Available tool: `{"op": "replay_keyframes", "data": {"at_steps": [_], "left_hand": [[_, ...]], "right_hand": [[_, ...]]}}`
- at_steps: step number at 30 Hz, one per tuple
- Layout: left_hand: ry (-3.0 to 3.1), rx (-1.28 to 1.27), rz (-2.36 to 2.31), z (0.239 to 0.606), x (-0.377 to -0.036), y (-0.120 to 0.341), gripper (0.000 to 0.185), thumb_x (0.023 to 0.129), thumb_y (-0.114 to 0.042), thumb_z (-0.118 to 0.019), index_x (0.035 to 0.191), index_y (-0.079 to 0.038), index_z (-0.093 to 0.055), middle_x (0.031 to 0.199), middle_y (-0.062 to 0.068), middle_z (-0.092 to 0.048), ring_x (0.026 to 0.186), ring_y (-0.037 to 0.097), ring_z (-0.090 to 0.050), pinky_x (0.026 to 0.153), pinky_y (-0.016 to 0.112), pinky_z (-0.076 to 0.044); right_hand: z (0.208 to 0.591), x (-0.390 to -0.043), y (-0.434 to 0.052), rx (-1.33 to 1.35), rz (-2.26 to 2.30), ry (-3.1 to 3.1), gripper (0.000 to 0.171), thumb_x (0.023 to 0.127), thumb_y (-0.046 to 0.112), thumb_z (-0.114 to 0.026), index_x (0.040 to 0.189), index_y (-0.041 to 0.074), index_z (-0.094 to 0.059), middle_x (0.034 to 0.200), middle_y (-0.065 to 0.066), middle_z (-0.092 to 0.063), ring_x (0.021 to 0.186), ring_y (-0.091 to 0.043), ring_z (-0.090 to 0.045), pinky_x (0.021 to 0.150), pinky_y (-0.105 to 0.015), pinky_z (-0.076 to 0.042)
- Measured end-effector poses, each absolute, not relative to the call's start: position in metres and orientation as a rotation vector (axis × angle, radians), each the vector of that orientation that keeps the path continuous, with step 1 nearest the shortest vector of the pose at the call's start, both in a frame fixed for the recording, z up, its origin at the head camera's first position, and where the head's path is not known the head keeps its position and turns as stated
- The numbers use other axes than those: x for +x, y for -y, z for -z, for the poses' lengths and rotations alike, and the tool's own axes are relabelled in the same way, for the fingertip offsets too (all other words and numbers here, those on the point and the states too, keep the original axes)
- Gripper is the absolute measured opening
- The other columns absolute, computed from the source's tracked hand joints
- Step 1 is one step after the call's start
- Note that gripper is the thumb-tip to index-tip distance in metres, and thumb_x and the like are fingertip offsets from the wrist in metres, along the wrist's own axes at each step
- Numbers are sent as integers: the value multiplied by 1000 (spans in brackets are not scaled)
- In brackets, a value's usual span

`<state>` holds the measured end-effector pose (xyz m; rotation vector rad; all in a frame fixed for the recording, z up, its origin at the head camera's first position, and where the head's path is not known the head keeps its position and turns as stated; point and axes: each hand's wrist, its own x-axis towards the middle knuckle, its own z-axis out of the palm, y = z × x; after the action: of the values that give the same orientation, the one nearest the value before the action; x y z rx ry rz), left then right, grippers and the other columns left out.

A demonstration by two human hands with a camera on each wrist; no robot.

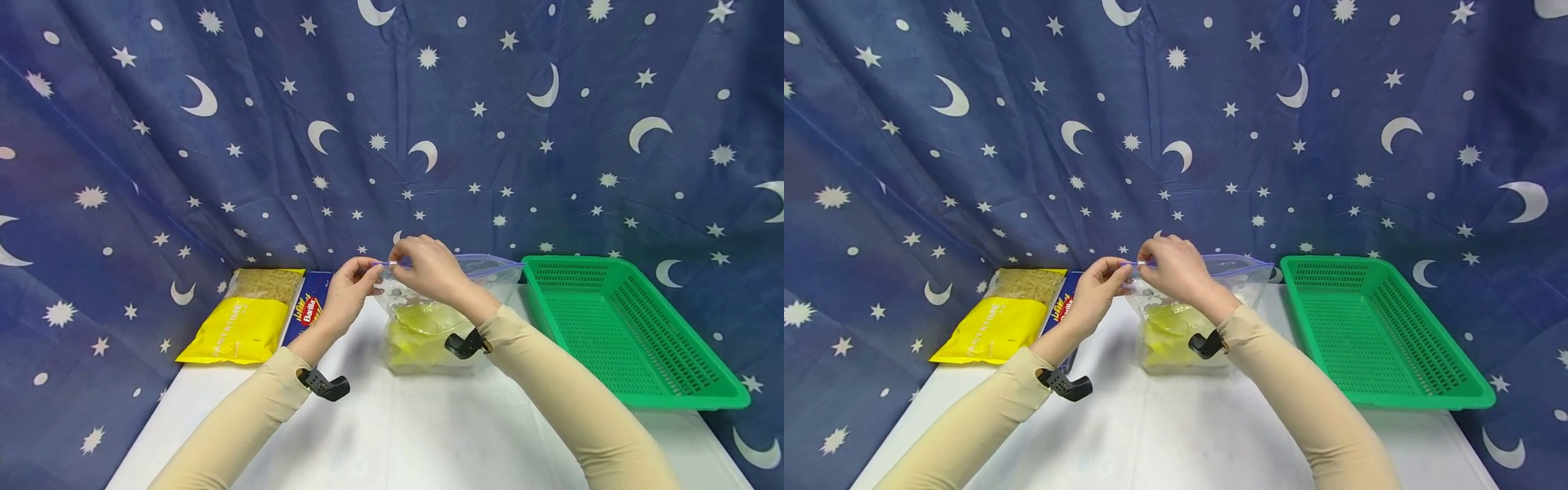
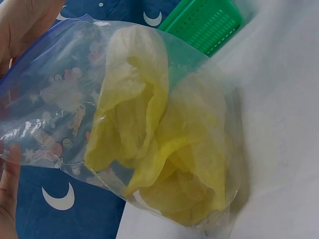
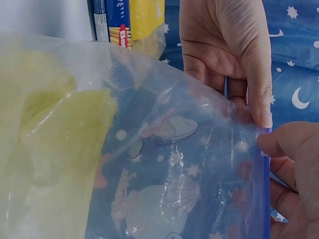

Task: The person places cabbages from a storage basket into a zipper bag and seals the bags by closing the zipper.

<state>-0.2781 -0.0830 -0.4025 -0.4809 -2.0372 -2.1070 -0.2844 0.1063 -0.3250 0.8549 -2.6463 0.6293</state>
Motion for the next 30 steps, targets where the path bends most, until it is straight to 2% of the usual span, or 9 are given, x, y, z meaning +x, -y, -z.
{"op": "replay_keyframes", "data": {"at_steps": [7, 12, 16, 23, 30], "left_hand": [[2044, -479, 2087, 405, -279, 83, 27, 101, -22, -67, 114, 1, -64, 105, 21, -63, 97, 34, -63, 81, 33, -62], [2050, -454, 2081, 405, -280, 83, 23, 101, -19, -66, 112, 1, -65, 102, 8, -66, 93, 24, -62, 82, 29, -60], [2028, -462, 2093, 406, -280, 82, 21, 102, -15, -65, 112, 3, -64, 98, -1, -66, 87, 18, -58, 74, 25, -55], [1986, -493, 2147, 404, -281, 81, 19, 101, -14, -66, 108, 3, -63, 98, -1, -66, 88, 15, -61, 76, 21, -56], [1970, -531, 2140, 403, -280, 81, 23, 101, -15, -67, 107, 6, -63, 97, 2, -67, 86, 14, -63, 75, 22, -56]], "right_hand": [[324, -284, -107, 862, -627, 2647, 13, 95, 25, -71, 103, 16, -76, 101, 5, -71, 104, -22, -62, 94, -43, -49], [324, -283, -107, 858, -596, 2638, 11, 93, 25, -72, 99, 16, -76, 98, 6, -71, 100, -20, -61, 90, -41, -50], [323, -282, -106, 866, -551, 2625, 8, 91, 22, -71, 96, 17, -75, 92, 7, -68, 92, -18, -59, 84, -39, -49], [319, -280, -110, 863, -482, 2598, 5, 87, 21, -70, 90, 19, -73, 85, 10, -64, 83, -16, -54, 76, -36, -46], [320, -280, -117, 847, -480, 2608, 5, 88, 22, -69, 90, 21, -73, 87, 11, -65, 86, -15, -55, 80, -36, -46]]}}
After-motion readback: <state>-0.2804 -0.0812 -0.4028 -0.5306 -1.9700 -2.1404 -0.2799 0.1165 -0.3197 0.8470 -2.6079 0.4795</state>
